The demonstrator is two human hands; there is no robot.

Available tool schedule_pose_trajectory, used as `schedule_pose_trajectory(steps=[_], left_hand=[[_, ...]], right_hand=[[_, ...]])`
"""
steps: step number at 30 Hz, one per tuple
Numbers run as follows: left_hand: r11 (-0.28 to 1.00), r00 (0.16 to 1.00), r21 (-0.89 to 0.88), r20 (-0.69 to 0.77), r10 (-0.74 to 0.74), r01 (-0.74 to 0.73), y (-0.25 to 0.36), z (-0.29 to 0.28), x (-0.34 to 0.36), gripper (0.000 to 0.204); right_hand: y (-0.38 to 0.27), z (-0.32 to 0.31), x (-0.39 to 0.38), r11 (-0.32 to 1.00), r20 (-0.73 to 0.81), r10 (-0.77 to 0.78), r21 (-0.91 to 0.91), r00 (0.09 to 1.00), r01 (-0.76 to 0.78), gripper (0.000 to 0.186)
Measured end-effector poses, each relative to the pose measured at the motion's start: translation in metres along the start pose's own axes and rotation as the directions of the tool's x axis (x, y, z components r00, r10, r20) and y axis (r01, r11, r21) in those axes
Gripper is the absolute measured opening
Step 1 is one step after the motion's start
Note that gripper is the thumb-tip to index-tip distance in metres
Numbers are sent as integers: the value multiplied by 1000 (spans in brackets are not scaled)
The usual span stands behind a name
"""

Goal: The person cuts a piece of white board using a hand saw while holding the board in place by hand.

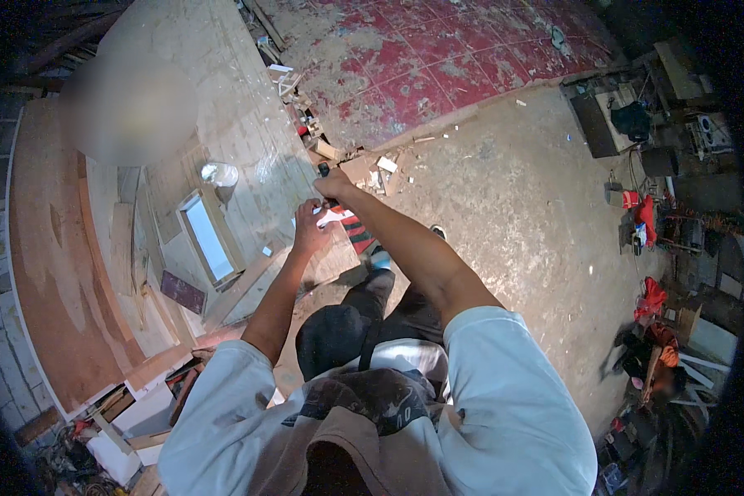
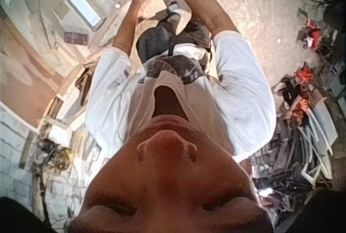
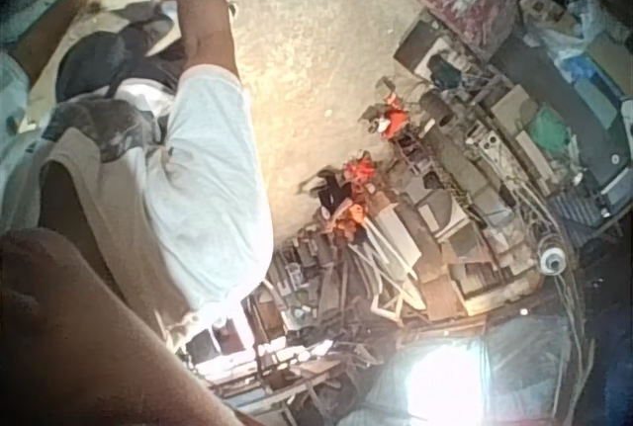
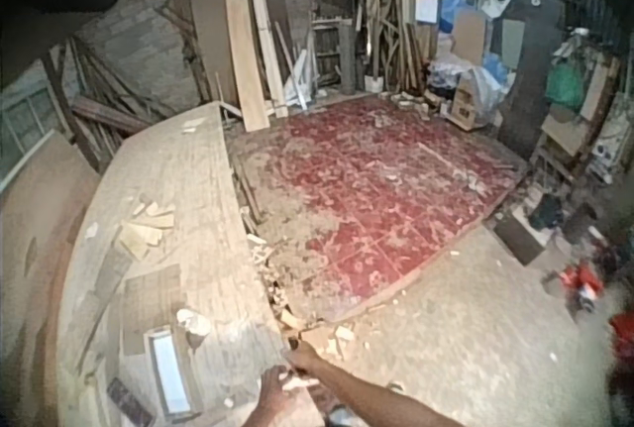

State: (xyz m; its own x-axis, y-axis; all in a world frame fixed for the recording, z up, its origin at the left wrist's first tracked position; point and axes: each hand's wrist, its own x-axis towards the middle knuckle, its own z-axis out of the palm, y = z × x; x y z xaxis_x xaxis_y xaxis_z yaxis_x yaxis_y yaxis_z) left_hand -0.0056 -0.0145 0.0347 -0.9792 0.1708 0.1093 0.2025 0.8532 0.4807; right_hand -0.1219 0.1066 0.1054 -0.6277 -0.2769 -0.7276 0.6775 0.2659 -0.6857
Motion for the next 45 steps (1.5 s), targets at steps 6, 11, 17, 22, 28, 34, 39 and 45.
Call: schedule_pose_trajectory(steps=[6,11,17,22,28,34,39,45], left_hand=[[999,998,-44,63,0,3,6,0,4,38],[997,998,-76,65,23,-18,1,8,5,39],[1000,999,-3,35,30,-30,4,9,-1,43],[995,999,-95,-46,12,-16,9,2,-1,50],[998,995,42,88,-41,37,13,4,6,51],[996,1000,-84,8,3,-2,17,8,11,43],[999,999,-6,20,-43,43,7,2,-3,39],[999,998,12,55,29,-30,8,5,5,38]], right_hand=[[17,-8,-2,998,-5,6,65,1000,-5,18],[4,-11,-25,996,-26,-55,65,998,56,15],[-59,-22,-99,991,106,-69,122,992,56,7],[-120,-37,-205,985,163,-83,163,983,56,6],[-69,-39,-162,989,165,-117,107,979,100,4],[16,-21,-15,990,18,-132,50,991,131,8],[3,-7,-4,1000,37,-11,26,999,10,17],[2,-10,-10,1000,-37,-15,-3,999,15,15]])
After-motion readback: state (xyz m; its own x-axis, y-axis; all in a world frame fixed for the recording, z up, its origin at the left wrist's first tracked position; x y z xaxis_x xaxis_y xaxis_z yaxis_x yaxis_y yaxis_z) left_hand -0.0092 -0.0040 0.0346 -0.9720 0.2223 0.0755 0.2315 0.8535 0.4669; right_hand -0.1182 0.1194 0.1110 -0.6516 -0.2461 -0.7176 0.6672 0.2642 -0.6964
